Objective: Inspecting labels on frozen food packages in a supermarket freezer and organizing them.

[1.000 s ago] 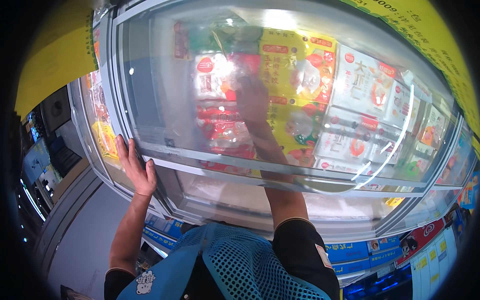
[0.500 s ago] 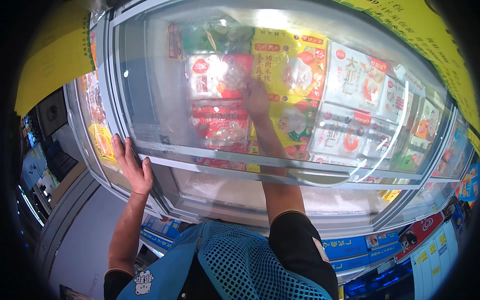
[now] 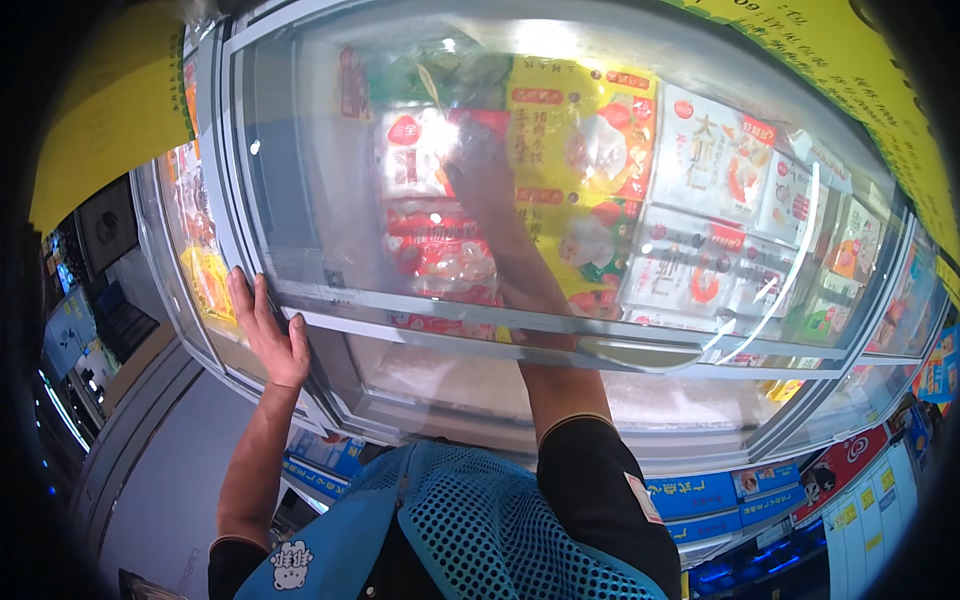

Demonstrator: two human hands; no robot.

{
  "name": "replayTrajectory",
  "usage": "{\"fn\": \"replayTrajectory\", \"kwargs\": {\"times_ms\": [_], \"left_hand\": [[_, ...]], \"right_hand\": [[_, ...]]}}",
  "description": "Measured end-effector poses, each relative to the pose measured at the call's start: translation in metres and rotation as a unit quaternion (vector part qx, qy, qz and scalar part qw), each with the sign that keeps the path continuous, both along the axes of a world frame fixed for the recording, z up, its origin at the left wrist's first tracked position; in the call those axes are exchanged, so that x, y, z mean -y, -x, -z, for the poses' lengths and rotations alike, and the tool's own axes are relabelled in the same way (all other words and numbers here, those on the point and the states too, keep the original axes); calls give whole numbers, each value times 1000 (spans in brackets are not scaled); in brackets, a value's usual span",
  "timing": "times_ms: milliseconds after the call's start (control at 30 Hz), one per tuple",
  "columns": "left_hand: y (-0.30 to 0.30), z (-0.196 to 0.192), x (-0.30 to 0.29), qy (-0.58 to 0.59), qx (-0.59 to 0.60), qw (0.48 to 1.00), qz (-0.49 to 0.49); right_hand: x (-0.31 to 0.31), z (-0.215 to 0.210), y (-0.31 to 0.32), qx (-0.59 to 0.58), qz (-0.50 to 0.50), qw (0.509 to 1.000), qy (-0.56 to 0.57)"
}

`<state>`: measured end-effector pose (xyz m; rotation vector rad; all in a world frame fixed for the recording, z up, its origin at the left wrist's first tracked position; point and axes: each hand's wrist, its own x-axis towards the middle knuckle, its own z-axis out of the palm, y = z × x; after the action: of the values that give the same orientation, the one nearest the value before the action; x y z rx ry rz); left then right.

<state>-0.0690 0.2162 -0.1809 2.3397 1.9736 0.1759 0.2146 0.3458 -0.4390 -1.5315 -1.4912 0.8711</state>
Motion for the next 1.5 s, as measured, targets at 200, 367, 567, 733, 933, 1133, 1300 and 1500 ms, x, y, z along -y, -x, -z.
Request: {"fn": "replayTrajectory", "kwargs": {"times_ms": [200,367,567,733,933,1133,1300,1500], "left_hand": [[2,-2,0,-20,8,1000,0],[-3,-1,-2,-31,17,999,-1],[1,1,2,-46,22,999,5],[5,2,11,-47,6,999,-13],[-3,12,2,-62,26,998,5],[8,2,12,-66,10,998,-20],[6,7,10,-73,20,997,-17],[12,9,12,-80,46,996,-20]], "right_hand": [[26,-4,-8,22,-87,992,-83],[127,11,-32,-78,55,992,82],[208,16,-41,-96,-53,962,251],[203,15,-21,-185,-95,964,168],[199,57,-37,-109,-115,954,254],[184,9,3,-261,-4,914,311],[181,22,25,-333,35,879,341],[192,-8,55,-287,57,884,366]]}}
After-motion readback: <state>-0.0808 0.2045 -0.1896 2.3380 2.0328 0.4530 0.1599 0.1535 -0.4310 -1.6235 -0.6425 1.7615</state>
